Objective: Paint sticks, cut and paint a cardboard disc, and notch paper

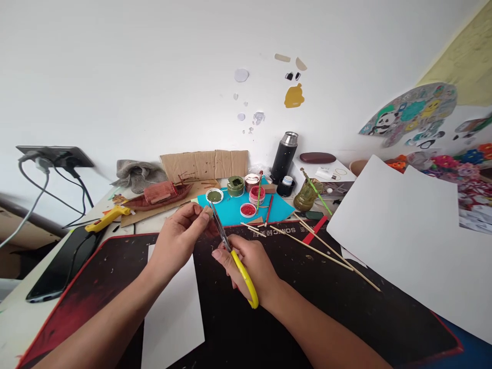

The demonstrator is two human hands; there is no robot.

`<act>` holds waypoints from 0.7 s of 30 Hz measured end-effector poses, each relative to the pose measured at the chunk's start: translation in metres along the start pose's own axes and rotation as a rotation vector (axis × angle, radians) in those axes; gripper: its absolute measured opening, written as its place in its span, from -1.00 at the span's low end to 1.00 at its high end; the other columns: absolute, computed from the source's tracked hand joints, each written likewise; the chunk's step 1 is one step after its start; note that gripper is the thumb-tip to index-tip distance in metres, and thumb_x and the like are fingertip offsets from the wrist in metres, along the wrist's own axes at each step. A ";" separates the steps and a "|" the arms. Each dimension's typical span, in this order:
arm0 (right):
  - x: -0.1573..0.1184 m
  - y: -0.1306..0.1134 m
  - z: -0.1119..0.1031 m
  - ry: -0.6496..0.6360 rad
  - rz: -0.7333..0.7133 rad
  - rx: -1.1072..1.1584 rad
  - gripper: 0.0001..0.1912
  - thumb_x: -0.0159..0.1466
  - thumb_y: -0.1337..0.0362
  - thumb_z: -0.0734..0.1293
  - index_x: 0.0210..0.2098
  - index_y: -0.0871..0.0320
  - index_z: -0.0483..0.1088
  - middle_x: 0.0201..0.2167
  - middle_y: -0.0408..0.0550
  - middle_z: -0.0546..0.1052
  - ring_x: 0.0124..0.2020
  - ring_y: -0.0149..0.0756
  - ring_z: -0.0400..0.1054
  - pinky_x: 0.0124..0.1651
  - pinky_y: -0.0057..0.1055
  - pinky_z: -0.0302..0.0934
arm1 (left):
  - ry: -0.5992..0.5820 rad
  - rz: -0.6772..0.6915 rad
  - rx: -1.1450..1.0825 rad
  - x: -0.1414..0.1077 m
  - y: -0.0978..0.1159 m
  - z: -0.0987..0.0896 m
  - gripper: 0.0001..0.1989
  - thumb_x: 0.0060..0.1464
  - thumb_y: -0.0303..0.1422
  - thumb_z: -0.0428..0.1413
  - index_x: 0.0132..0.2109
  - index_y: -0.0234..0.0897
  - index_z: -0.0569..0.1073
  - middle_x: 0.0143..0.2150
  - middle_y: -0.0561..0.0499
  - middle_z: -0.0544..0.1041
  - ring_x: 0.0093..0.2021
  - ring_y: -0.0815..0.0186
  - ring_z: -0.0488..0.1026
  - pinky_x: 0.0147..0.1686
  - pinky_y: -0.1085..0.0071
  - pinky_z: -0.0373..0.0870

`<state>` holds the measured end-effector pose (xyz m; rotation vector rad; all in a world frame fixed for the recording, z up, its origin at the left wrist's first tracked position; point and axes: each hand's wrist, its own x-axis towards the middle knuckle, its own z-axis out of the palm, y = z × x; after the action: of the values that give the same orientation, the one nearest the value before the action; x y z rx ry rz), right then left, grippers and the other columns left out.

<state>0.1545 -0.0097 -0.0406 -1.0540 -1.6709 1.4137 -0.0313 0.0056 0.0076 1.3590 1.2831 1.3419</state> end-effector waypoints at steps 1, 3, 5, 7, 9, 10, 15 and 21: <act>0.000 0.000 0.000 0.006 -0.002 0.000 -0.65 0.41 -0.06 0.50 -0.28 0.05 0.45 -0.59 -0.26 0.41 -0.70 -0.41 0.27 -0.59 -0.48 0.10 | -0.004 0.002 -0.004 0.000 0.000 0.000 -0.63 0.24 -0.04 0.34 -0.38 -0.17 0.50 -0.45 0.08 0.59 -0.41 0.27 0.55 -0.33 0.38 0.49; 0.001 0.001 0.001 0.013 -0.005 0.000 -0.66 0.41 -0.05 0.50 -0.28 0.05 0.44 -0.60 -0.27 0.40 -0.71 -0.40 0.26 -0.58 -0.48 0.09 | -0.009 0.001 -0.017 0.000 0.000 0.001 -0.63 0.24 -0.05 0.34 -0.38 -0.17 0.49 -0.45 0.08 0.59 -0.41 0.27 0.56 -0.33 0.38 0.50; 0.001 0.001 0.001 0.015 -0.008 -0.001 -0.66 0.41 -0.04 0.49 -0.29 0.05 0.43 -0.60 -0.27 0.41 -0.71 -0.40 0.26 -0.58 -0.47 0.09 | -0.010 -0.006 -0.032 0.000 0.000 0.001 -0.64 0.23 -0.06 0.34 -0.38 -0.17 0.48 -0.45 0.08 0.59 -0.41 0.27 0.55 -0.34 0.39 0.50; 0.001 0.001 0.002 0.018 -0.015 -0.006 -0.66 0.42 -0.04 0.49 -0.29 0.05 0.43 -0.60 -0.26 0.41 -0.71 -0.40 0.25 -0.57 -0.47 0.09 | -0.008 -0.009 -0.042 0.000 0.000 0.002 -0.64 0.23 -0.08 0.35 -0.39 -0.17 0.48 -0.45 0.09 0.59 -0.42 0.28 0.55 -0.34 0.40 0.50; 0.001 0.000 0.002 0.025 -0.026 -0.017 -0.66 0.42 -0.04 0.48 -0.30 0.05 0.43 -0.61 -0.27 0.40 -0.71 -0.39 0.25 -0.57 -0.47 0.08 | -0.008 -0.009 -0.046 0.000 0.000 0.002 -0.65 0.22 -0.08 0.35 -0.39 -0.17 0.47 -0.45 0.09 0.58 -0.42 0.29 0.54 -0.34 0.40 0.50; 0.001 0.000 0.002 0.030 -0.033 -0.025 -0.66 0.42 -0.04 0.48 -0.30 0.04 0.43 -0.63 -0.27 0.39 -0.71 -0.39 0.25 -0.57 -0.46 0.08 | -0.008 -0.010 -0.047 0.001 0.000 0.002 -0.65 0.21 -0.09 0.35 -0.39 -0.17 0.47 -0.45 0.09 0.58 -0.42 0.28 0.54 -0.34 0.39 0.50; 0.000 -0.001 0.002 0.035 -0.059 -0.046 -0.66 0.42 -0.04 0.48 -0.31 0.04 0.43 -0.66 -0.29 0.36 -0.70 -0.38 0.26 -0.55 -0.46 0.09 | -0.001 -0.016 -0.047 0.001 0.000 0.002 -0.65 0.20 -0.09 0.36 -0.39 -0.17 0.46 -0.46 0.09 0.58 -0.41 0.28 0.54 -0.35 0.40 0.50; 0.001 -0.002 0.002 0.045 -0.057 -0.069 -0.63 0.43 -0.04 0.48 -0.34 0.05 0.40 -0.68 -0.30 0.33 -0.72 -0.38 0.24 -0.56 -0.46 0.05 | -0.002 -0.024 -0.046 0.001 -0.002 0.002 -0.67 0.22 -0.12 0.34 -0.40 -0.16 0.46 -0.46 0.06 0.61 -0.41 0.27 0.55 -0.34 0.38 0.51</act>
<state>0.1523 -0.0095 -0.0387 -1.0598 -1.7147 1.2952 -0.0299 0.0066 0.0058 1.3094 1.2556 1.3451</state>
